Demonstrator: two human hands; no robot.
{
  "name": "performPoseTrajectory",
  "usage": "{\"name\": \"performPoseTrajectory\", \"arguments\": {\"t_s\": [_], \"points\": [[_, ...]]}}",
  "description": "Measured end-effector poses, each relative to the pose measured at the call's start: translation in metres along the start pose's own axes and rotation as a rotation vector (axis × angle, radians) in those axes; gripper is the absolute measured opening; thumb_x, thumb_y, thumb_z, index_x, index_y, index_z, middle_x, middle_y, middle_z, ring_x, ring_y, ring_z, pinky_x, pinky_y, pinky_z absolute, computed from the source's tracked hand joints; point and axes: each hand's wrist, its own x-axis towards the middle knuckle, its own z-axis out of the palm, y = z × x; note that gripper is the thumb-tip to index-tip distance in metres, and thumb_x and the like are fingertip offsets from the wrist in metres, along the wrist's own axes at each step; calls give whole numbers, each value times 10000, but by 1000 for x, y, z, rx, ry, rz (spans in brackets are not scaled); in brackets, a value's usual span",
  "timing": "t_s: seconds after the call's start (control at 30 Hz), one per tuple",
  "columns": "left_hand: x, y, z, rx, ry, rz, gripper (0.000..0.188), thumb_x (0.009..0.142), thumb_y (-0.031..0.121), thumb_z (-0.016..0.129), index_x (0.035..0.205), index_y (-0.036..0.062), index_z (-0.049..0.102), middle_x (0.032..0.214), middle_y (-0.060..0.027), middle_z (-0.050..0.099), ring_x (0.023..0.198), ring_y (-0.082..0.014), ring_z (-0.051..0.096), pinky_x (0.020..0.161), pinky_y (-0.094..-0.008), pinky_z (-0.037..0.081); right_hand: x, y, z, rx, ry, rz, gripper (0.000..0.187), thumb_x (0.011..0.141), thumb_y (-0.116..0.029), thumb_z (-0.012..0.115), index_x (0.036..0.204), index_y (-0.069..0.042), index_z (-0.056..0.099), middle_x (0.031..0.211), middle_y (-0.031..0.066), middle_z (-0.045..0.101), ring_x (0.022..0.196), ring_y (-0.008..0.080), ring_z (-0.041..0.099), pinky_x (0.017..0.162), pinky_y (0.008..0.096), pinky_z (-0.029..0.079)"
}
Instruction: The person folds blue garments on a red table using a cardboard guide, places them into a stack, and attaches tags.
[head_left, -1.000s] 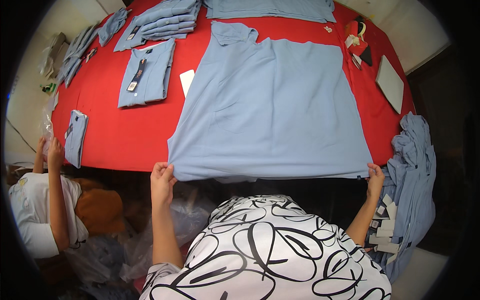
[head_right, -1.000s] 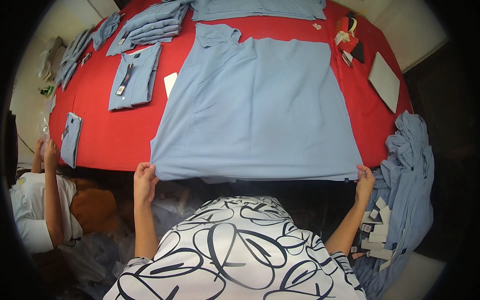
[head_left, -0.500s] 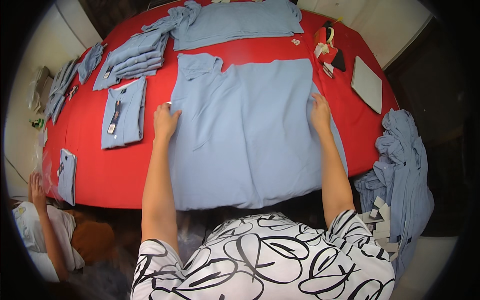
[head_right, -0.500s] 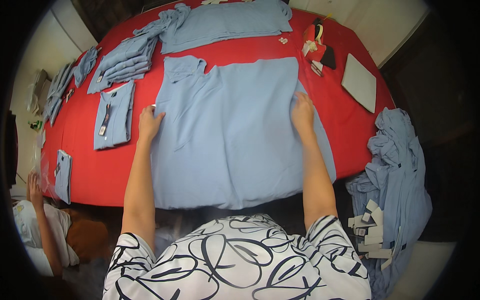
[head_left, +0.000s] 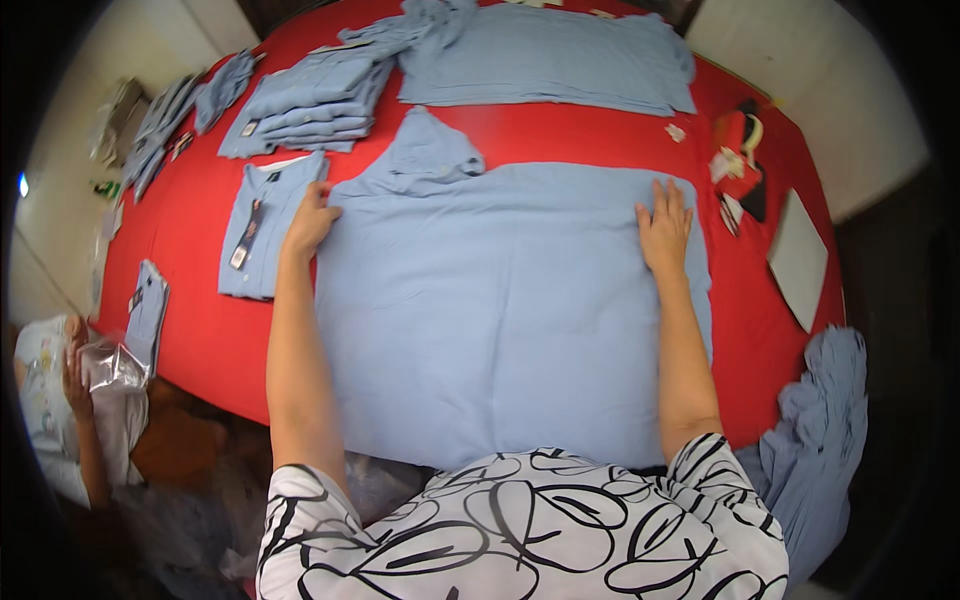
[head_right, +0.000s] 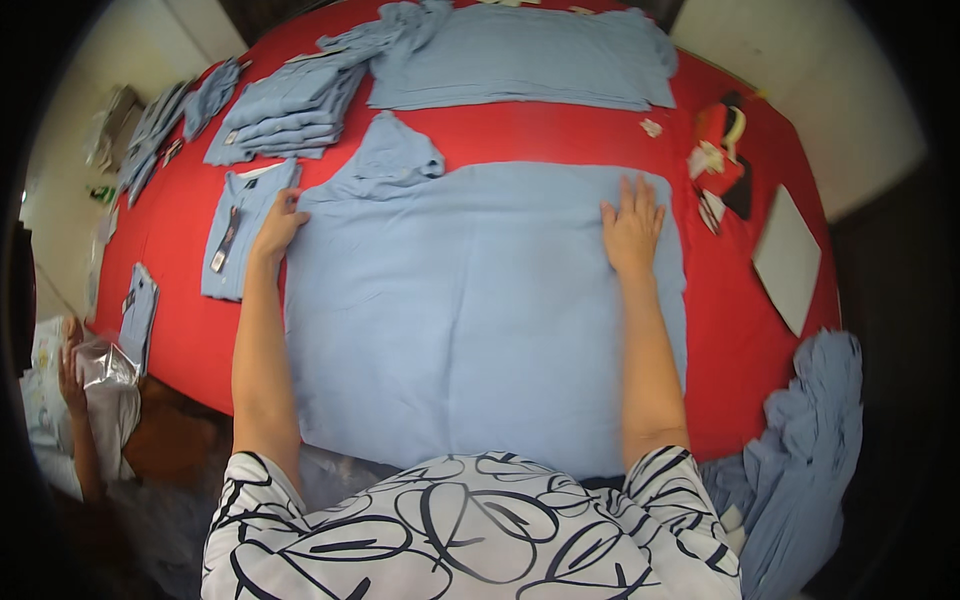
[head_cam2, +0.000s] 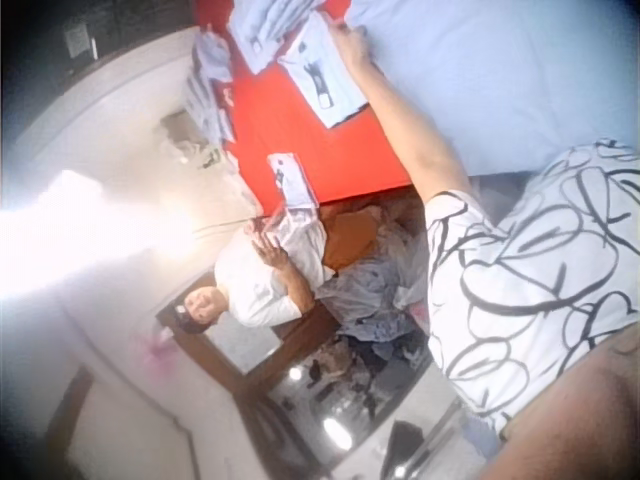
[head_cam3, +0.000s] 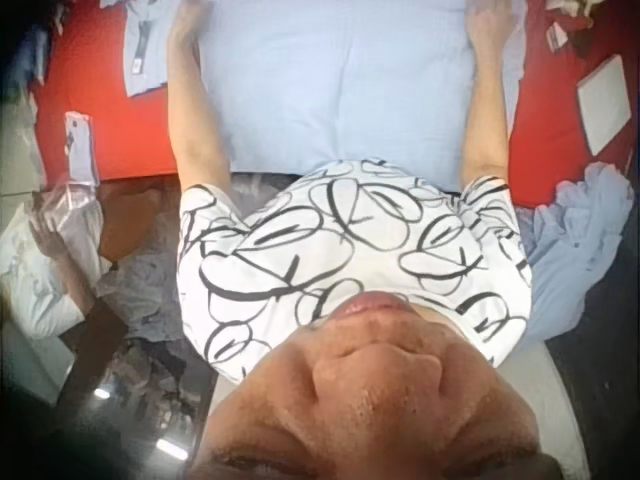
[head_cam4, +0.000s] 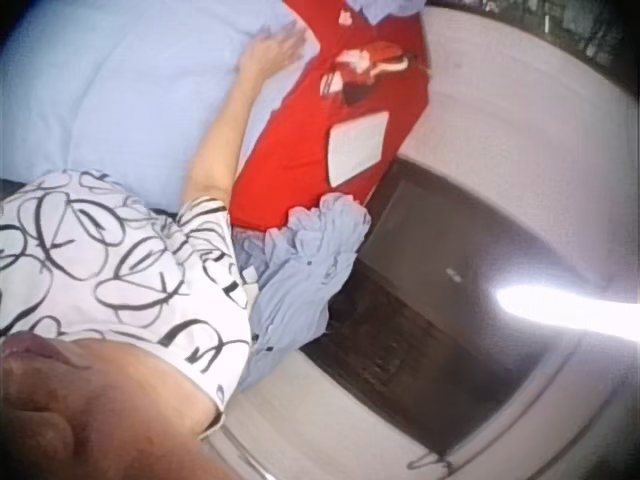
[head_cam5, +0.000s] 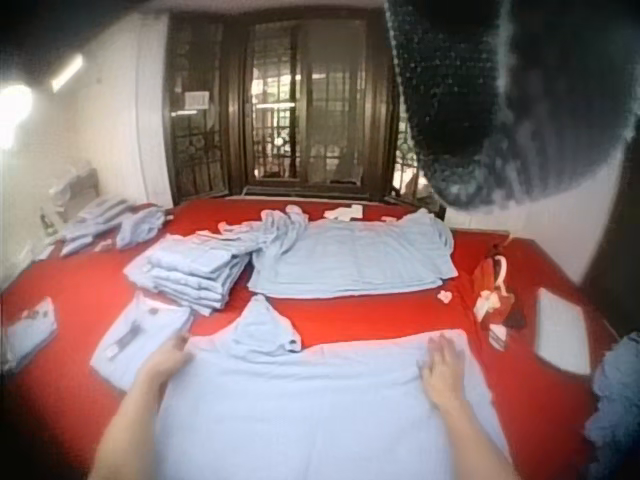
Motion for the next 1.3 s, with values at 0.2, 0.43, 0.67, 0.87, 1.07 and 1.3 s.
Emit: {"name": "performPoseTrajectory", "arguments": {"t_s": [0.2, 0.43, 0.67, 0.87, 1.07, 1.3], "points": [[11, 17, 37, 831, 309, 286, 124, 902, 113, 595, 972, 56, 510, 960, -162, 639, 865, -354, 665, 702, -458, 507, 52, -11, 4, -228, -250, 200, 710, 993, -613, 304, 1568, -203, 229, 1632, 93, 189, 1509, 286, 139, 1209, 509, 79], [-21, 38, 30, 958, 482, 662, 27, 906, 86, 519, 909, 60, 524, 879, -128, 575, 847, -348, 594, 721, -460, 481, 10, 43, -16, 274, 5, -94, 482, 981, -204, 543, 1435, -59, 465, 1532, 189, 361, 1419, 355, 322, 1167, 414, 261], [-193, 2, 9, 998, 148, 522, 538, 944, 342, 572, 1425, 122, 473, 1443, -99, 488, 1303, -327, 455, 1063, -503, 360, -206, 77, -129, -10, -108, 411, 375, 845, -269, 724, 1053, 10, 586, 1080, 169, 570, 1019, 360, 540, 905, 452, 441], [-192, -1, -1, 909, 155, 427, 603, 927, 384, 605, 1437, 99, 457, 1490, -106, 441, 1362, -328, 394, 1105, -509, 320, -243, 79, -145, 31, -295, 461, 426, 771, -274, 785, 992, 35, 591, 929, 182, 631, 855, 351, 608, 804, 420, 480], [-283, 21, -36, 722, 324, 72, 382, 861, 294, 724, 1074, 6, 594, 1098, -182, 615, 1027, -356, 578, 855, -447, 466, -322, 107, -167, 286, -441, 533, 419, 765, -196, 770, 1036, 71, 595, 1002, 214, 673, 934, 321, 642, 865, 391, 486], [-296, 11, -53, -348, -74, -309, 272, 917, 275, 640, 1004, 29, 562, 1110, -113, 636, 1030, -230, 617, 834, -386, 501, -316, 82, -180, 930, -271, 560, 248, 880, -88, 678, 1083, 18, 583, 1042, 91, 652, 964, 157, 596, 911, 310, 452]]}}
